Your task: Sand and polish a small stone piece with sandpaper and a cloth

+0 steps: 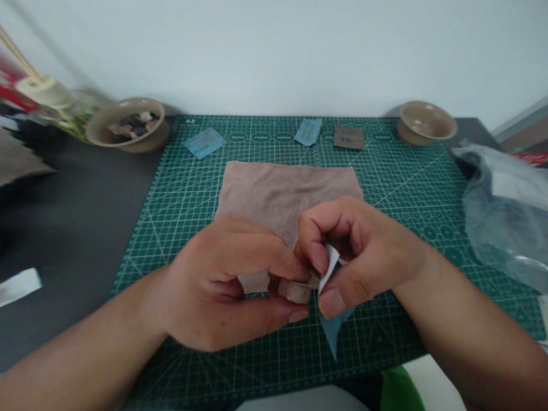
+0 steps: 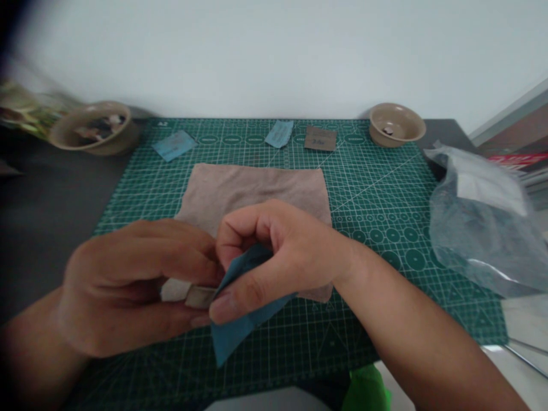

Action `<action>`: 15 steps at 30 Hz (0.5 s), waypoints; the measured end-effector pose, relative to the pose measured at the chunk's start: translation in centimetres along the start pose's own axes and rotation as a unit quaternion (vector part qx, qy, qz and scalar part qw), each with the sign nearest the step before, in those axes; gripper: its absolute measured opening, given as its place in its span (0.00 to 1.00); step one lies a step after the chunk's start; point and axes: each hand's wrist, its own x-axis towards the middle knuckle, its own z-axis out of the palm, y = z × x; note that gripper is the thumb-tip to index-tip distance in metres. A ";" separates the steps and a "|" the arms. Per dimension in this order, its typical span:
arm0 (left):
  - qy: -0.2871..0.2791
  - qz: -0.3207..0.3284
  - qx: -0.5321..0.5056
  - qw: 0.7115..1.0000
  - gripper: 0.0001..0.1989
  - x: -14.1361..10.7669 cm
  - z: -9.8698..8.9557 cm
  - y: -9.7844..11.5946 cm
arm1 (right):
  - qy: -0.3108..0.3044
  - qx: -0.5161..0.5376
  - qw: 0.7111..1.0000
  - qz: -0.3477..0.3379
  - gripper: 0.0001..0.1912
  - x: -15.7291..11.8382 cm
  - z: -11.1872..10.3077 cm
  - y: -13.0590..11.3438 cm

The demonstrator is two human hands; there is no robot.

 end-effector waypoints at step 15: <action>0.000 0.009 -0.003 1.000 0.06 0.0 -0.1 -0.1 | -0.012 0.043 0.999 -0.006 0.18 0.1 0.1 0.2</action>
